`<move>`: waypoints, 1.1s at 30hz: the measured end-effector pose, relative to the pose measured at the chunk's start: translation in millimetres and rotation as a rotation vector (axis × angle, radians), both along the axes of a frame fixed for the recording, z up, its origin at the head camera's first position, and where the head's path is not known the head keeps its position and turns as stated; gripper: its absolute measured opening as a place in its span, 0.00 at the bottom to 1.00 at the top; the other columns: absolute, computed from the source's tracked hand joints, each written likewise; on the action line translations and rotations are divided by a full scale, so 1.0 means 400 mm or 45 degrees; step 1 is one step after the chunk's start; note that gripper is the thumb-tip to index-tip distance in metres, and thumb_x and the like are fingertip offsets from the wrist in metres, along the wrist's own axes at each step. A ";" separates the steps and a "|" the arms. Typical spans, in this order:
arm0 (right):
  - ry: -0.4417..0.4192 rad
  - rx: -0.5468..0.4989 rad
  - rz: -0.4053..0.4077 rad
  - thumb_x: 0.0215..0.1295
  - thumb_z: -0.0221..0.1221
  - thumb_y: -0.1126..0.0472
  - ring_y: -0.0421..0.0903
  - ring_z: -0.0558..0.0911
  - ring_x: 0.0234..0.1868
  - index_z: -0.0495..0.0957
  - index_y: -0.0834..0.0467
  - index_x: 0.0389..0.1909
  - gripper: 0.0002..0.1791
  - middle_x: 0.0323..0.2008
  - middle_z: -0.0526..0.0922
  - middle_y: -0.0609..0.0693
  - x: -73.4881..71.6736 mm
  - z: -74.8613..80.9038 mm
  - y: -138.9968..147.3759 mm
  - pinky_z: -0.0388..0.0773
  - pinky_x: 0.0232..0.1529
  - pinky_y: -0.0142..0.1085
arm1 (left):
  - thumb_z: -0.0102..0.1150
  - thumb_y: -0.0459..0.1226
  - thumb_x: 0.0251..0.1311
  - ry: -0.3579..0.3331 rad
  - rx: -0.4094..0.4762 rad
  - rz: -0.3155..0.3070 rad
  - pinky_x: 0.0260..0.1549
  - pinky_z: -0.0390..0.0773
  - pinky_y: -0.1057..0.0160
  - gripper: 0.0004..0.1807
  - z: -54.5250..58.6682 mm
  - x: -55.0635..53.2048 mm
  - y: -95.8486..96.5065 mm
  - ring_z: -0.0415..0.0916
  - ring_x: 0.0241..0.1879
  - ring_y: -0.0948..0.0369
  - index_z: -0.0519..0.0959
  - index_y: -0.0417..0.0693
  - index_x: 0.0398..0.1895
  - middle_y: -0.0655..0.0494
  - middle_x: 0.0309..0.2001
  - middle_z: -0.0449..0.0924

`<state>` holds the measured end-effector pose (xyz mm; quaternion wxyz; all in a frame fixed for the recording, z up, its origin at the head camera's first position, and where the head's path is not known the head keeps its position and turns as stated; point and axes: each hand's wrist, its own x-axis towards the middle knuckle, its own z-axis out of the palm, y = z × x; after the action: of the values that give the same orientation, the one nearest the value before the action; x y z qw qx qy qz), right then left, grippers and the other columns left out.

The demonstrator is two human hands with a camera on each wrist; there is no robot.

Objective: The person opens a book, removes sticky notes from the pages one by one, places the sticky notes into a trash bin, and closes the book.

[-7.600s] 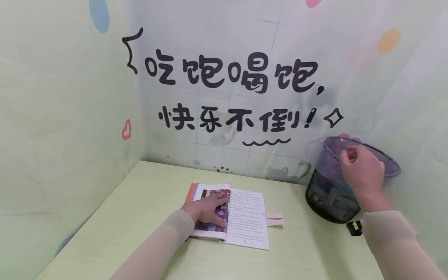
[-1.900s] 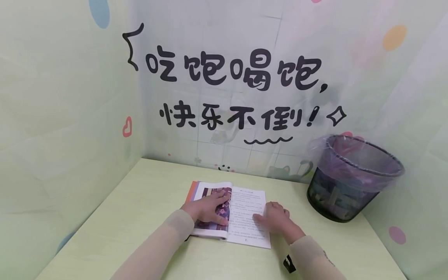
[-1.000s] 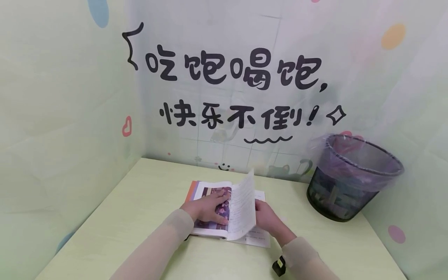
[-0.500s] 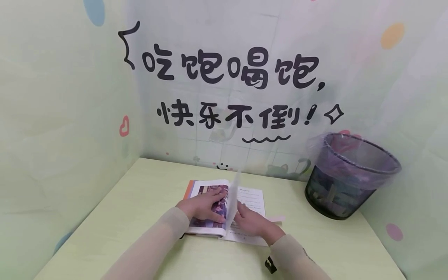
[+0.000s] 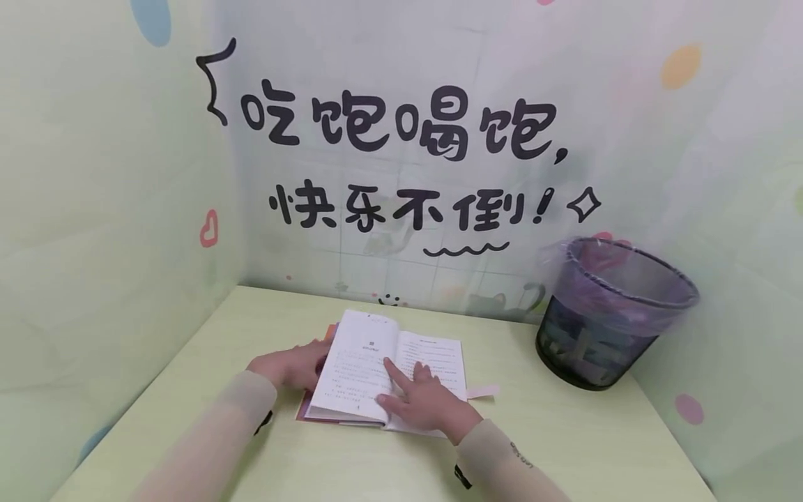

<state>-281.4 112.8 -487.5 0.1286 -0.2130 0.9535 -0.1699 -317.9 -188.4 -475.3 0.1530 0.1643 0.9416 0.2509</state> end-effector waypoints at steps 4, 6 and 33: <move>0.019 0.043 -0.021 0.77 0.46 0.21 0.76 0.57 0.85 0.48 0.28 0.89 0.45 0.85 0.53 0.76 0.008 0.009 -0.016 0.65 0.78 0.74 | 0.66 0.38 0.72 0.054 -0.154 0.041 0.83 0.56 0.29 0.44 0.024 -0.012 -0.036 0.50 0.86 0.32 0.60 0.44 0.88 0.33 0.87 0.55; 0.017 0.050 -0.025 0.77 0.47 0.21 0.76 0.57 0.85 0.49 0.28 0.89 0.45 0.85 0.53 0.76 0.010 0.013 -0.019 0.66 0.77 0.75 | 0.61 0.37 0.76 0.103 -0.149 0.074 0.84 0.55 0.30 0.40 0.039 -0.017 -0.029 0.51 0.86 0.32 0.59 0.41 0.87 0.31 0.86 0.56; 0.099 0.111 0.006 0.77 0.37 0.18 0.76 0.62 0.83 0.44 0.39 0.92 0.51 0.84 0.57 0.74 0.014 0.010 -0.016 0.74 0.73 0.72 | 0.76 0.51 0.67 0.013 -0.040 -0.149 0.86 0.52 0.35 0.51 0.036 0.004 0.185 0.46 0.90 0.44 0.60 0.56 0.89 0.49 0.91 0.49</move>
<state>-275.9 106.4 -483.7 0.1009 -0.2158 0.9638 -0.1195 -316.4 -114.4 -460.7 0.1652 0.2179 0.9350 0.2257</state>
